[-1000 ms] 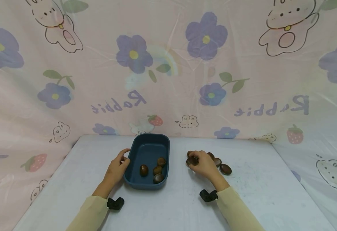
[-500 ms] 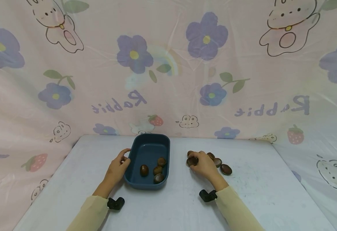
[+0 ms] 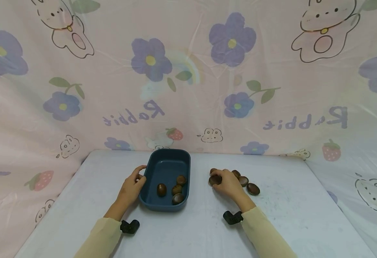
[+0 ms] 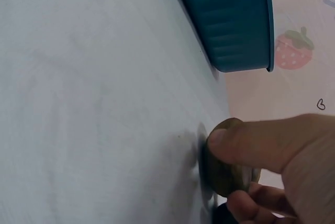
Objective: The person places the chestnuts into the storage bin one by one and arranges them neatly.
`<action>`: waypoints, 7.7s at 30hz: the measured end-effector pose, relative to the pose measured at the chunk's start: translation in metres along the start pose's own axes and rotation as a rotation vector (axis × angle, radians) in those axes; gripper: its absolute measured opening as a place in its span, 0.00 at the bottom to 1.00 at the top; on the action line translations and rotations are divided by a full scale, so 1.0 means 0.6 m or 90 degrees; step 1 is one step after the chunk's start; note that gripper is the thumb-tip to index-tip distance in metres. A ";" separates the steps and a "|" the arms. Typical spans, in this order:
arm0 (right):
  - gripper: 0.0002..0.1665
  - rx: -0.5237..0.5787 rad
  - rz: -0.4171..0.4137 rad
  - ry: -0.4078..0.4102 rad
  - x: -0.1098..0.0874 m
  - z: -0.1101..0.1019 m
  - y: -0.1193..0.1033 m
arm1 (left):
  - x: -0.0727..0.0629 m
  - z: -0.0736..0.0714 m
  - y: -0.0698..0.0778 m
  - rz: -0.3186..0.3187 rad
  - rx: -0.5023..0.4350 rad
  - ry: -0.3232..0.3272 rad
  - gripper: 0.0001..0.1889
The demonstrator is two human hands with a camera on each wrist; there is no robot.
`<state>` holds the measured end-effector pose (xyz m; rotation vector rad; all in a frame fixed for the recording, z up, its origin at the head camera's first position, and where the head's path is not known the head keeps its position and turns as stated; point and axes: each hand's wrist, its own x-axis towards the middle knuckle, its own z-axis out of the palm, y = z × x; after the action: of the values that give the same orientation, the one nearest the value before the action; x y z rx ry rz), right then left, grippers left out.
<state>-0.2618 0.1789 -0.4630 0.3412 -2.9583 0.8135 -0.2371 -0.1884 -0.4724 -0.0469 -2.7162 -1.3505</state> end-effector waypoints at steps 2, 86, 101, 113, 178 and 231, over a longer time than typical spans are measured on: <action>0.23 0.007 -0.002 -0.001 -0.001 0.000 0.000 | 0.000 0.000 0.000 -0.001 0.001 0.000 0.23; 0.21 0.130 -0.259 -0.006 -0.021 0.000 -0.170 | 0.004 -0.001 -0.004 -0.005 0.006 0.003 0.23; 0.20 0.134 -0.307 -0.062 -0.014 0.030 -0.195 | 0.003 0.000 -0.004 -0.001 0.016 -0.003 0.23; 0.20 0.098 -0.324 -0.060 -0.003 0.058 -0.194 | 0.004 0.000 -0.007 0.006 0.020 -0.005 0.24; 0.17 -0.024 -0.327 -0.042 0.004 0.089 -0.197 | 0.002 0.002 -0.004 -0.006 0.020 -0.011 0.23; 0.23 0.120 -0.223 0.050 -0.033 -0.048 -0.146 | 0.001 0.002 -0.002 -0.002 0.012 -0.003 0.24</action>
<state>-0.2230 0.1241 -0.3966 0.7891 -2.6418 1.0266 -0.2382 -0.1885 -0.4741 -0.0446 -2.7333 -1.3278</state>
